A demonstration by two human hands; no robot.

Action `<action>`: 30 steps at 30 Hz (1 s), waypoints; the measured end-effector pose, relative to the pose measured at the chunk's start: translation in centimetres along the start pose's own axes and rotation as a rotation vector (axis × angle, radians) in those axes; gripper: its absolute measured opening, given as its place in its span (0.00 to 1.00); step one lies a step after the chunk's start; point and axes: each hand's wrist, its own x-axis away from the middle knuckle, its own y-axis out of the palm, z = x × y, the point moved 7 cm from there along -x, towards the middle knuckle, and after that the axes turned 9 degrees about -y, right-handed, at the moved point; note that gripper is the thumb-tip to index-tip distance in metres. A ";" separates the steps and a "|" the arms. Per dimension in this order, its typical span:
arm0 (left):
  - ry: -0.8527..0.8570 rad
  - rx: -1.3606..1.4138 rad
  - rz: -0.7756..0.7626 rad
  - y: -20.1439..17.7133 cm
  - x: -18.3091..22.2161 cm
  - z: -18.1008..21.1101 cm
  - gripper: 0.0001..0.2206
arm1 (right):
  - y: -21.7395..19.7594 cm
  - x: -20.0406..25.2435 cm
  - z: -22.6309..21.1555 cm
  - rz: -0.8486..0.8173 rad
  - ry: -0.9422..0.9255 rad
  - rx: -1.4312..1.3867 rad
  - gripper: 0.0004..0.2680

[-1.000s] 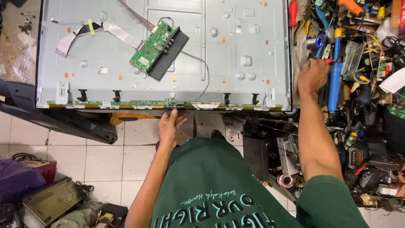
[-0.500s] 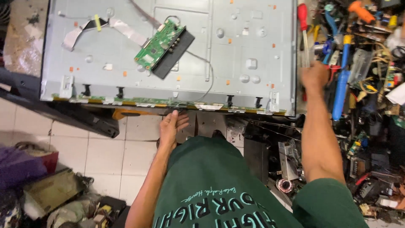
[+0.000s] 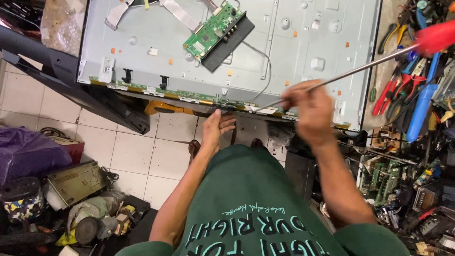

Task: Dismantling a television by removing internal components and unscrewing the internal frame.

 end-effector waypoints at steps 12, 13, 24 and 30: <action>0.025 0.040 -0.055 0.1 -0.1 0.1 0.16 | 10.2 1.5 1.9 -0.238 -0.289 0.171 0.03; 0.024 0.042 -0.053 0.0 -0.1 0.2 0.16 | 10.3 1.6 2.0 -0.240 -0.288 0.171 0.03; 0.741 -0.824 0.377 -0.5 3.5 5.2 0.08 | 10.1 1.4 1.1 -0.259 -0.351 0.136 0.04; 1.073 -1.007 0.085 5.4 5.6 9.6 0.06 | 10.9 0.7 0.8 -0.335 -0.368 0.100 0.03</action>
